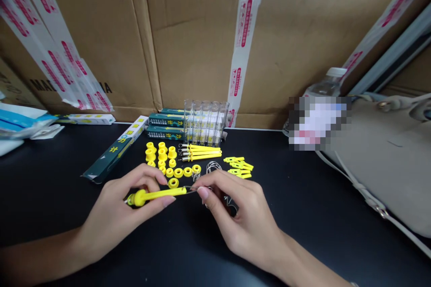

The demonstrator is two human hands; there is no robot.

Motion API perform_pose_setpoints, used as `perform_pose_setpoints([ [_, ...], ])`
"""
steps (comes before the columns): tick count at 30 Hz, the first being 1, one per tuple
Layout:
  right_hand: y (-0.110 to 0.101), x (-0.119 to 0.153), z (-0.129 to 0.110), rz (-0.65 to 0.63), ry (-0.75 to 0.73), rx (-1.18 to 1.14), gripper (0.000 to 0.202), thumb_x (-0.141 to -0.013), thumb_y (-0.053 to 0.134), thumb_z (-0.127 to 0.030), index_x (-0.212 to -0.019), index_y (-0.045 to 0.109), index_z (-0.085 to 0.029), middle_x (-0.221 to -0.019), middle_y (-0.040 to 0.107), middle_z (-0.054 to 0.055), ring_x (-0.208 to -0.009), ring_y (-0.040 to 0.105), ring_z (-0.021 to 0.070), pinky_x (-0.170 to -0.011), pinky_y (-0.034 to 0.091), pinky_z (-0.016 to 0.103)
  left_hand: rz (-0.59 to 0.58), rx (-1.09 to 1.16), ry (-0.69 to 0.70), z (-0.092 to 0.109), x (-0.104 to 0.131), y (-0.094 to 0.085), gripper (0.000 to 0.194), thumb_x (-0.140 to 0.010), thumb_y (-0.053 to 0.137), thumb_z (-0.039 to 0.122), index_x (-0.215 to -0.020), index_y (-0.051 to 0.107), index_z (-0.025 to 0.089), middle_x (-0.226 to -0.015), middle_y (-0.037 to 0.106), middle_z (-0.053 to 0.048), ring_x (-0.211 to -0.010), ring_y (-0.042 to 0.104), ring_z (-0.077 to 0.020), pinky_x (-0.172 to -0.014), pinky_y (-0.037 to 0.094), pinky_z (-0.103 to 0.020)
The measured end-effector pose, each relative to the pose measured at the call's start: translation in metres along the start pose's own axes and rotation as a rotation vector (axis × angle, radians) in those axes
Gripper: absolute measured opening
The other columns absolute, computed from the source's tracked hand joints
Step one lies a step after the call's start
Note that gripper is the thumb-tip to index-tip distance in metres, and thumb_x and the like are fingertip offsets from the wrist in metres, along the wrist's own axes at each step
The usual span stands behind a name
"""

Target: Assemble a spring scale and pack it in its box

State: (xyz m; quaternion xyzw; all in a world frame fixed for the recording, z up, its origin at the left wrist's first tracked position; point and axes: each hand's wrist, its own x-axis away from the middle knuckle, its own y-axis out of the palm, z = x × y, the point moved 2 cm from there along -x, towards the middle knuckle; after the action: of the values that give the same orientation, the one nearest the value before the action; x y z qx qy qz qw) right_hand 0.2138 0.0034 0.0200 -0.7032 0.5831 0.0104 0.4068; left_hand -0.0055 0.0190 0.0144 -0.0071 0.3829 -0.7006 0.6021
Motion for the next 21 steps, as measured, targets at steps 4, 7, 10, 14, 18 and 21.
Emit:
perform_pose_setpoints([
  [4,0.001,0.001,-0.002,-0.091,0.021,0.000,0.029,-0.100,0.048,-0.017,-0.124,0.063,-0.024,-0.070,0.062,-0.005,-0.056,0.057,0.0103,-0.052,0.045,0.020,0.014,0.018,0.085,0.000,0.001,-0.001,0.014,-0.080,0.083,0.023,-0.086,0.071,0.023,-0.080,0.072,0.005,-0.074,0.068,-0.0108,-0.072,0.049,-0.017],
  [7,0.007,0.004,-0.005,-0.173,-0.074,0.030,0.033,-0.100,0.050,-0.018,-0.132,0.058,-0.022,-0.079,0.067,-0.003,-0.057,0.056,0.0102,-0.053,0.045,0.020,-0.009,-0.003,0.228,0.003,0.003,0.000,0.013,-0.079,0.083,0.018,-0.087,0.073,0.022,-0.082,0.072,0.004,-0.077,0.067,-0.0118,-0.075,0.050,-0.017],
  [10,0.013,0.009,-0.007,-0.216,-0.195,0.087,0.023,-0.101,0.057,-0.025,-0.123,0.062,-0.019,-0.094,0.073,0.002,-0.070,0.066,0.0120,-0.063,0.049,0.022,-0.039,0.041,0.230,0.005,0.003,0.000,0.018,-0.079,0.084,0.015,-0.089,0.071,0.022,-0.080,0.074,0.005,-0.074,0.068,-0.0098,-0.075,0.051,-0.014],
  [14,0.004,0.007,-0.005,-0.066,-0.252,0.112,0.014,-0.102,0.055,-0.023,-0.097,0.067,-0.019,-0.080,0.073,0.000,-0.060,0.063,0.0101,-0.057,0.047,0.021,-0.142,0.217,0.088,0.004,0.008,-0.001,0.035,-0.088,0.076,0.026,-0.119,0.060,0.026,-0.094,0.078,0.003,-0.080,0.074,-0.0118,-0.079,0.056,-0.016],
  [18,-0.014,0.001,0.007,0.237,-0.054,0.062,0.014,-0.100,0.059,-0.027,-0.092,0.070,-0.023,-0.063,0.063,-0.004,-0.046,0.049,0.0085,-0.044,0.037,0.021,-0.170,0.056,0.002,0.008,0.024,0.002,0.059,-0.101,0.052,0.029,-0.155,0.027,0.030,-0.140,0.065,-0.006,-0.124,0.064,-0.0203,-0.106,0.050,-0.030],
  [21,-0.018,0.000,0.017,0.349,0.115,-0.088,0.021,-0.100,0.058,-0.037,-0.092,0.072,-0.024,-0.055,0.047,-0.007,-0.045,0.038,0.0090,-0.040,0.027,0.022,-0.496,-0.015,0.088,0.014,0.040,0.011,0.059,-0.095,0.062,0.036,-0.150,0.044,0.027,-0.155,0.047,-0.008,-0.141,0.046,-0.0300,-0.117,0.038,-0.040],
])
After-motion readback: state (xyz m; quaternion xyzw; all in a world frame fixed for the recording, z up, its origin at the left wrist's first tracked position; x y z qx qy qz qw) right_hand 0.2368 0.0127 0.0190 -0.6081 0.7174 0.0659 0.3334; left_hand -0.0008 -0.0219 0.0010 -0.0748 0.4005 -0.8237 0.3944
